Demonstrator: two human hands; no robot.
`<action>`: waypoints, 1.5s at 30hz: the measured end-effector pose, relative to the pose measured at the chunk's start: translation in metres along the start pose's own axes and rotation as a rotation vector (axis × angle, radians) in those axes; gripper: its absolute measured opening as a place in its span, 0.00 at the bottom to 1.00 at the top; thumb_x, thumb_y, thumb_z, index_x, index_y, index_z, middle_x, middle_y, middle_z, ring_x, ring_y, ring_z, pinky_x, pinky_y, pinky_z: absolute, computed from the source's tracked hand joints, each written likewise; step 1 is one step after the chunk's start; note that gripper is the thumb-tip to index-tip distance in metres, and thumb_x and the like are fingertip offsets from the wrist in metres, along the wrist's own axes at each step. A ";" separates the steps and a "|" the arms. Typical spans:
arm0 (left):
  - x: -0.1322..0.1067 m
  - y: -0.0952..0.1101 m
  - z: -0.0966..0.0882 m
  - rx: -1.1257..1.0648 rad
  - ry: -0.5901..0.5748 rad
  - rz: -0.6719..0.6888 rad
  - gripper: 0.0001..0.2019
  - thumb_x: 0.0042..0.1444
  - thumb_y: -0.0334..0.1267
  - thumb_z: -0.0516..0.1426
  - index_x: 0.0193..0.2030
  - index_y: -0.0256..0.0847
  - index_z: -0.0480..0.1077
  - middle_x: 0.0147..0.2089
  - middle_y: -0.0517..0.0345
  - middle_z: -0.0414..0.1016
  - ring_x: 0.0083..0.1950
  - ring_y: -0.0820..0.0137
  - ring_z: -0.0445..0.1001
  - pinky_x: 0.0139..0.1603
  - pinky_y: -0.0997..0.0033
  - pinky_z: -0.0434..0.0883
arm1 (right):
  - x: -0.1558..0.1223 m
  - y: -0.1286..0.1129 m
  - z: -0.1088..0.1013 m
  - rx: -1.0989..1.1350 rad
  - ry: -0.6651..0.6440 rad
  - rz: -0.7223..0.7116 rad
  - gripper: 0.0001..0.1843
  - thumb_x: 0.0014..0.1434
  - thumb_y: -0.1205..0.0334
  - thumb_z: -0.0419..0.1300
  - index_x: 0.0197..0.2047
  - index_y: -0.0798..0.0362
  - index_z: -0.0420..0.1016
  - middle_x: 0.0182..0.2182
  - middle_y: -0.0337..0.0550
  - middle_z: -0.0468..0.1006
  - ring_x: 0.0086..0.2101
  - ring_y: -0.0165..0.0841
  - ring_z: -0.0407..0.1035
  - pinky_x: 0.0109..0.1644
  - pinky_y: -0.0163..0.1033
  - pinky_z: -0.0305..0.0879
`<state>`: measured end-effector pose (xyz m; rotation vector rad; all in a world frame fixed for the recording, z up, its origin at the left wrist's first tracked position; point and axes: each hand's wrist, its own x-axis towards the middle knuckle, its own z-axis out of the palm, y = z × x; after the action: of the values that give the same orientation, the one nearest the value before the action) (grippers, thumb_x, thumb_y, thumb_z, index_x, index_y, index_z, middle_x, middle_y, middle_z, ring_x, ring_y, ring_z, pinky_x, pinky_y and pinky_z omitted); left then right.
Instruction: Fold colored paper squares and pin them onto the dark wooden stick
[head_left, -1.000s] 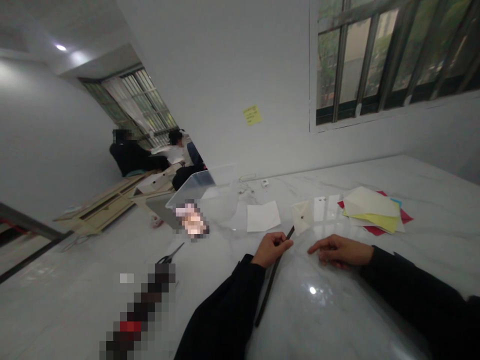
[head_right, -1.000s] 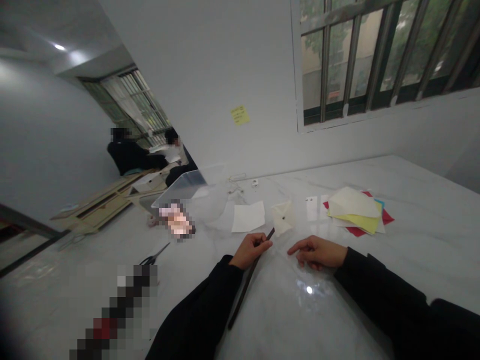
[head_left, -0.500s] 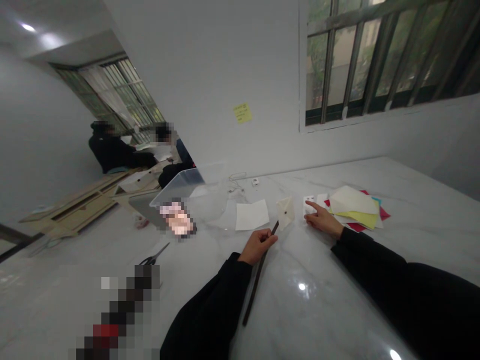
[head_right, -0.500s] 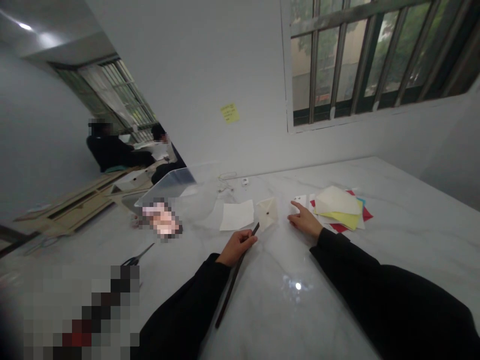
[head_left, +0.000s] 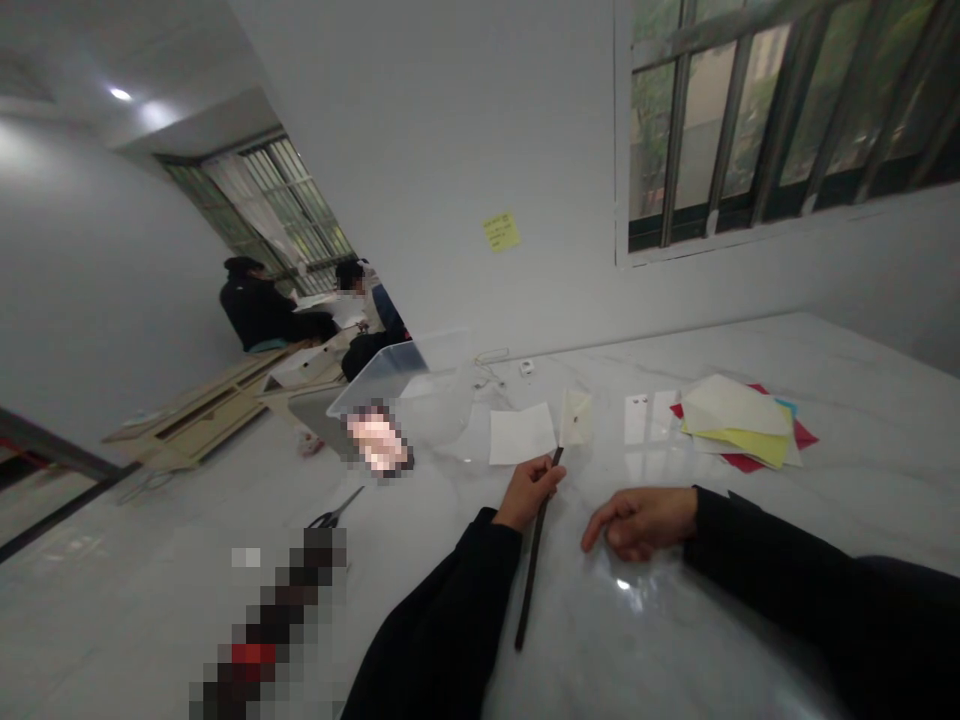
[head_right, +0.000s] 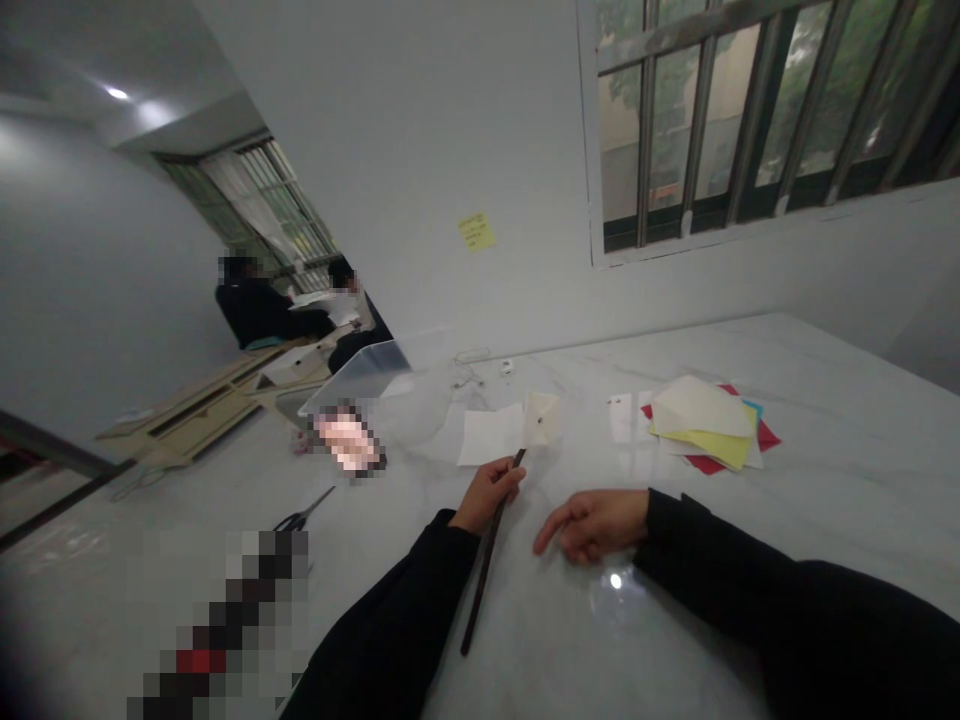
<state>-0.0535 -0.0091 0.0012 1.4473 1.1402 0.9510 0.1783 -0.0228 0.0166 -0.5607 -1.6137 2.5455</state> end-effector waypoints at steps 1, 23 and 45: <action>0.000 0.000 0.000 -0.001 -0.006 0.001 0.22 0.51 0.54 0.61 0.23 0.40 0.56 0.18 0.68 0.58 0.21 0.79 0.53 0.25 0.74 0.50 | 0.002 0.001 -0.013 0.047 0.187 -0.106 0.21 0.51 0.55 0.68 0.45 0.60 0.78 0.17 0.32 0.66 0.19 0.21 0.55 0.22 0.28 0.50; 0.000 -0.004 0.001 -0.051 0.028 0.000 0.23 0.50 0.53 0.62 0.23 0.40 0.56 0.18 0.69 0.55 0.21 0.80 0.51 0.24 0.74 0.47 | 0.023 0.015 -0.003 0.116 -0.016 0.046 0.22 0.53 0.56 0.68 0.51 0.53 0.76 0.18 0.30 0.63 0.18 0.21 0.53 0.19 0.26 0.50; -0.002 0.002 0.003 0.056 -0.003 0.002 0.24 0.48 0.55 0.62 0.21 0.40 0.55 0.20 0.68 0.52 0.23 0.79 0.50 0.25 0.74 0.46 | 0.003 0.003 -0.023 -0.042 0.618 -0.266 0.28 0.54 0.59 0.64 0.58 0.55 0.71 0.20 0.31 0.65 0.18 0.23 0.52 0.20 0.29 0.49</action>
<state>-0.0502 -0.0115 0.0027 1.4943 1.1717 0.9247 0.1839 -0.0033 0.0043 -0.9456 -1.3954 1.8900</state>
